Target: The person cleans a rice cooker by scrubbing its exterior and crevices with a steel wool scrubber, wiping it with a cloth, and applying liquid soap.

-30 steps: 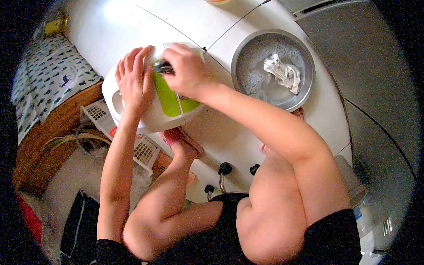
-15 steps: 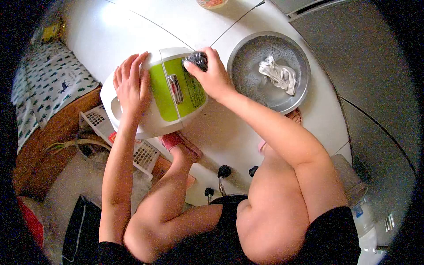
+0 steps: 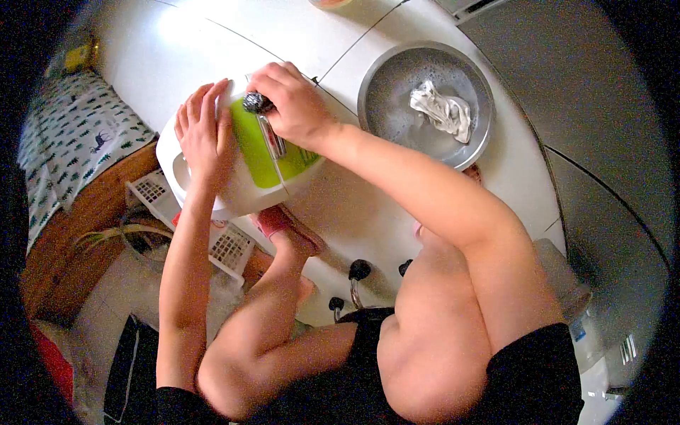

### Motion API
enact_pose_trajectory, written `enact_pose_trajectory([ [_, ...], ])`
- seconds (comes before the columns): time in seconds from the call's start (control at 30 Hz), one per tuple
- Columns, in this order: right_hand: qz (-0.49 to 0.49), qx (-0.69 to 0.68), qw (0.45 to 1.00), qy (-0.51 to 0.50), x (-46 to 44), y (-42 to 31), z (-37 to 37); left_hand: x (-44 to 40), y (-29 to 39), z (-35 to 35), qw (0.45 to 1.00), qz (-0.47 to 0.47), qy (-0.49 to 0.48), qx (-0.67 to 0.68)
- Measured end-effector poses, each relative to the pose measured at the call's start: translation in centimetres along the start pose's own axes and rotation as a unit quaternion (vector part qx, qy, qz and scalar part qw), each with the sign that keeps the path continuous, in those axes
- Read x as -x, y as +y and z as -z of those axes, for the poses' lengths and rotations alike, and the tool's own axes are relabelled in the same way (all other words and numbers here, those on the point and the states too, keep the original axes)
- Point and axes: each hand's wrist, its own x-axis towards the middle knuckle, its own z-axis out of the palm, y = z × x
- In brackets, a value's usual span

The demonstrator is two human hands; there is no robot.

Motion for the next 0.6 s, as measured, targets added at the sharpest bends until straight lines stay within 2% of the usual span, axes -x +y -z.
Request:
enact_pose_trajectory([
  [0.07, -0.003, 0.028, 1.000, 0.001, -0.2, -0.3, 0.0, 0.0, 0.0, -0.1, 1.000, 0.003, 0.001, -0.001],
  [0.23, -0.023, -0.001, 0.999, -0.031, 1.4, -0.7, 1.0, 0.0, -0.2, -0.1, 1.000, -0.003, 0.002, -0.010],
  [0.33, 0.001, 0.057, 0.998, -0.037, 0.1, -0.5, 0.5, 0.0, -0.1, 0.0, 1.000, -0.002, 0.000, -0.007],
  [0.47, 0.013, 0.044, 0.998, -0.050, 0.2, -0.1, 1.0, 0.0, 0.1, -0.1, 1.000, 0.004, -0.006, -0.006],
  [0.57, -0.072, 0.070, 0.993, -0.066, 2.1, 2.2, 2.2, 0.0, -0.2, 0.0, 1.000, 0.003, -0.007, -0.015],
  [0.6, -0.068, 0.063, 0.994, -0.061, 1.8, 2.0, 2.2, -0.1, -0.1, 0.0, 1.000, 0.003, -0.006, -0.018],
])
